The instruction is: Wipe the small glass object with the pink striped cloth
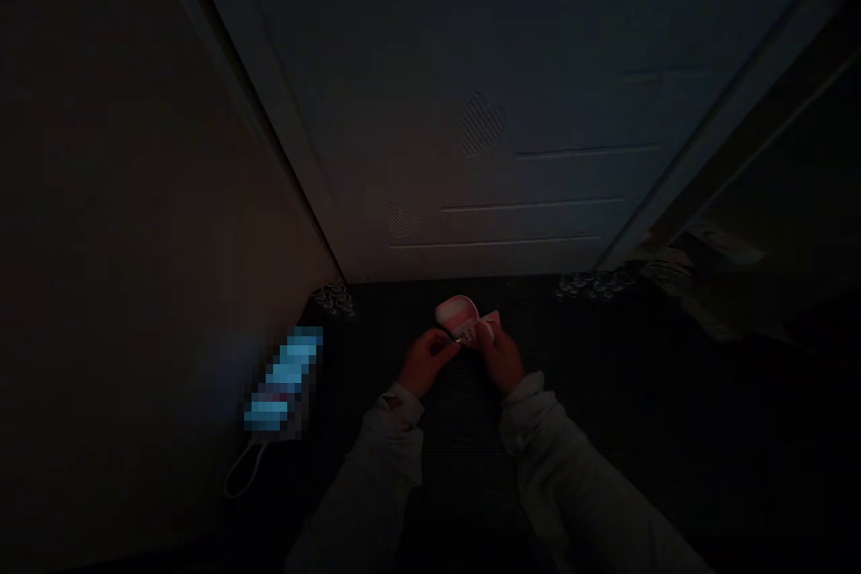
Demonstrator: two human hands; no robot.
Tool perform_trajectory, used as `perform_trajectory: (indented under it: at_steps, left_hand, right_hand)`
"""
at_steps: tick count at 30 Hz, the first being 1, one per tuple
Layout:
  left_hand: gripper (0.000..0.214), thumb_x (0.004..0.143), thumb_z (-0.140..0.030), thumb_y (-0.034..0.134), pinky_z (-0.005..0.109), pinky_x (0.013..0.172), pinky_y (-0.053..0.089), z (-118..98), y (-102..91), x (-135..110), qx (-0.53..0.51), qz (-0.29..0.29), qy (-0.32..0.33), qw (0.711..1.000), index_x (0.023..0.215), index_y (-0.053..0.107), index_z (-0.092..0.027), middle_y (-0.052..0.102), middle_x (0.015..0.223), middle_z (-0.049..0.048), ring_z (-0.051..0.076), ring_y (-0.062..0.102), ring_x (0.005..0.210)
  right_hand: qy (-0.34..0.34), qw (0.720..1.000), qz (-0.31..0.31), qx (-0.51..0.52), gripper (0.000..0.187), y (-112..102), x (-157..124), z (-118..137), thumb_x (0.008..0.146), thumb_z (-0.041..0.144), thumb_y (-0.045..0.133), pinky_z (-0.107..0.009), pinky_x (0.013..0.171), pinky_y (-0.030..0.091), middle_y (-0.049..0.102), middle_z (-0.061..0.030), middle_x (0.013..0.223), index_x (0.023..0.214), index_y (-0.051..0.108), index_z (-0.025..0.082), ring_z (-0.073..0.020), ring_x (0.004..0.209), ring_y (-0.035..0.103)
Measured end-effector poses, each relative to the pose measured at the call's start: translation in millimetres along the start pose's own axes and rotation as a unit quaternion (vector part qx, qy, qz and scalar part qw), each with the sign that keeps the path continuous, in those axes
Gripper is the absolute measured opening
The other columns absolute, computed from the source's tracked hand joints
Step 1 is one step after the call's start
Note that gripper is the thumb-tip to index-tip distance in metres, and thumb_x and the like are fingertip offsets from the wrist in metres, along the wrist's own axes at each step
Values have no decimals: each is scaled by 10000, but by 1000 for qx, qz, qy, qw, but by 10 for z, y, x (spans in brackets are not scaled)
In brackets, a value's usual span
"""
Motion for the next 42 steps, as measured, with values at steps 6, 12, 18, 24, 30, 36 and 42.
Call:
perform_trajectory:
  at_steps: [6, 12, 18, 24, 30, 36, 42]
  left_hand:
    - [240, 615, -335, 632, 251, 651, 401, 29, 21, 7, -5, 15, -7, 1000, 753, 527, -170, 553, 682, -19, 118, 522, 664]
    - [235, 601, -306, 647, 256, 650, 402, 20, 31, 13, -8, 20, -7, 1000, 738, 519, -164, 546, 678, -18, 115, 520, 655]
    - [248, 586, -295, 660, 264, 658, 407, 23, 31, 17, -10, 17, -9, 1000, 743, 520, -164, 557, 686, -14, 118, 531, 659]
    - [249, 575, -271, 670, 256, 648, 408, 30, 31, 22, -13, 16, -13, 1000, 733, 513, -158, 547, 669, -19, 109, 526, 644]
    - [261, 567, -274, 675, 261, 657, 418, 26, 25, 25, -8, 12, -6, 1000, 740, 522, -152, 559, 683, -17, 113, 538, 657]
    - [307, 593, -294, 661, 283, 672, 434, -22, -49, 2, 78, -34, 41, 995, 843, 546, -155, 590, 752, 15, 134, 549, 697]
    - [308, 647, -282, 624, 321, 719, 442, -216, -69, -75, 240, -77, 158, 955, 933, 551, -192, 585, 894, 38, 156, 545, 780]
  right_hand:
    - [37, 999, 8, 11, 361, 18, 14, -77, 667, 471, 510, -271, 614, 400, 590, -30, 742, 826, 578, 155, -171, 682, 515]
    - [7, 1000, 7, 1, 324, 21, 4, -21, 703, 446, 483, -273, 633, 400, 578, -31, 747, 815, 567, 154, -167, 696, 511]
    - [-21, 1000, 5, 4, 329, 19, 14, 20, 778, 424, 380, -269, 681, 399, 583, -42, 787, 816, 572, 159, -166, 735, 521]
    - [-13, 1000, 2, 5, 364, 17, 18, -7, 808, 431, 317, -262, 649, 398, 584, -39, 740, 757, 564, 168, -165, 705, 527]
    - [-23, 1000, 3, -13, 385, 14, 27, 3, 810, 433, 292, -270, 634, 395, 573, -50, 716, 737, 552, 159, -165, 675, 518]
    - [14, 1000, 7, -12, 332, 12, 24, -44, 702, 444, 486, -273, 657, 403, 592, -43, 792, 831, 570, 150, -169, 716, 524]
    - [-1, 1000, -9, -4, 312, -4, 18, -26, 701, 435, 497, -269, 656, 398, 580, -39, 788, 805, 565, 149, -165, 718, 513]
Point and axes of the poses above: each hand's wrist, its own x-axis towards the middle knuckle, its own y-axis out of the palm, z = x × y, the point moved 9 cm from there along x, towards the middle knuckle
